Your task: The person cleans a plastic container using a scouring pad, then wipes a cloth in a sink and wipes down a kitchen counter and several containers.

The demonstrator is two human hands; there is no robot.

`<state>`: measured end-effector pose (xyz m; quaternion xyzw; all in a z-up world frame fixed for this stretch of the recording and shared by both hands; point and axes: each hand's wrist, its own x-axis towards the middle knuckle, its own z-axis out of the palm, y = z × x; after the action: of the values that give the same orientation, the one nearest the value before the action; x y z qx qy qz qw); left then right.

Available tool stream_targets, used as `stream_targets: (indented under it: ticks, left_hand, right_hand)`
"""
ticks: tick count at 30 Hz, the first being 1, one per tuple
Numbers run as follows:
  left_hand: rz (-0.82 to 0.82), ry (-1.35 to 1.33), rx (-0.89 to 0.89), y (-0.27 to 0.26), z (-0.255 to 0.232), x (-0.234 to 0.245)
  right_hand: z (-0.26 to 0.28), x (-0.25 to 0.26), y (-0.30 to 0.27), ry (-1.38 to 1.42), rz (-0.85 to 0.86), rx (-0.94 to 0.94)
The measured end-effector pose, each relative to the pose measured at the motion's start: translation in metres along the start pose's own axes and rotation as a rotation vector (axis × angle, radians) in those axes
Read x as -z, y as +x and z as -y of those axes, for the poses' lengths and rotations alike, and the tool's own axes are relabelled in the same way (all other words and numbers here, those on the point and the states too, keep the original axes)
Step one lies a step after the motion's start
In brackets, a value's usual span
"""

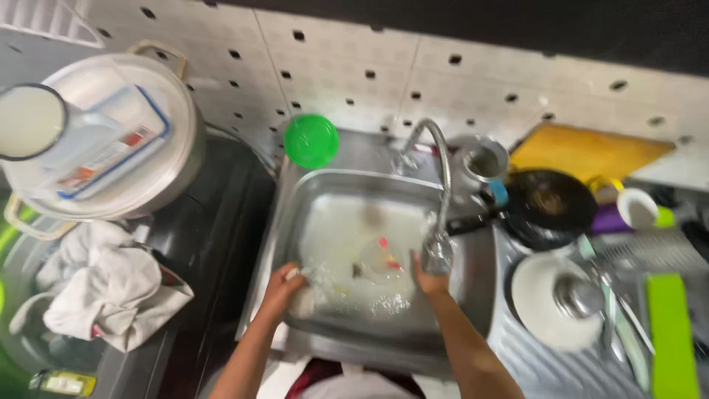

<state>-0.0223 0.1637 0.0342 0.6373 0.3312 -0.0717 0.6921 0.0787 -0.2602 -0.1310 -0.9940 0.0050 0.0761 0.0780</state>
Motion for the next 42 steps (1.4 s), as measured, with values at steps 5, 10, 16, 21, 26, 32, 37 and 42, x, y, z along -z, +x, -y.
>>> stream_targets:
  ticks: [5,10,16,21,26,32,37,42]
  left_hand:
    - [-0.025,0.109,-0.138,-0.021,-0.039,0.042]
    - [-0.028,0.04,-0.198,-0.049,-0.04,0.046]
    - [-0.032,0.008,-0.256,-0.062,-0.06,0.043]
    - [-0.041,0.024,-0.306,-0.071,-0.067,0.039]
    - [-0.037,0.048,-0.383,-0.101,-0.097,0.018]
    - [0.015,0.531,-0.513,-0.091,-0.092,-0.026]
    - [0.37,0.614,-0.448,-0.108,-0.121,-0.1]
    - [0.647,0.623,-0.56,-0.102,-0.106,-0.158]
  right_hand:
    - [0.074,0.089,0.005,0.387,0.048,0.548]
    - [0.095,0.098,-0.021,0.477,0.086,0.85]
    - [0.177,0.121,-0.035,0.249,-0.046,0.896]
    - [0.16,0.043,-0.031,0.1,0.065,0.99]
    - [0.109,0.089,-0.028,0.435,-0.246,0.98]
    - [0.067,0.17,-0.017,1.308,-0.633,0.002]
    - [0.088,0.31,0.014,1.617,-0.172,-0.046]
    - [0.115,0.305,0.103,1.385,0.172,0.049]
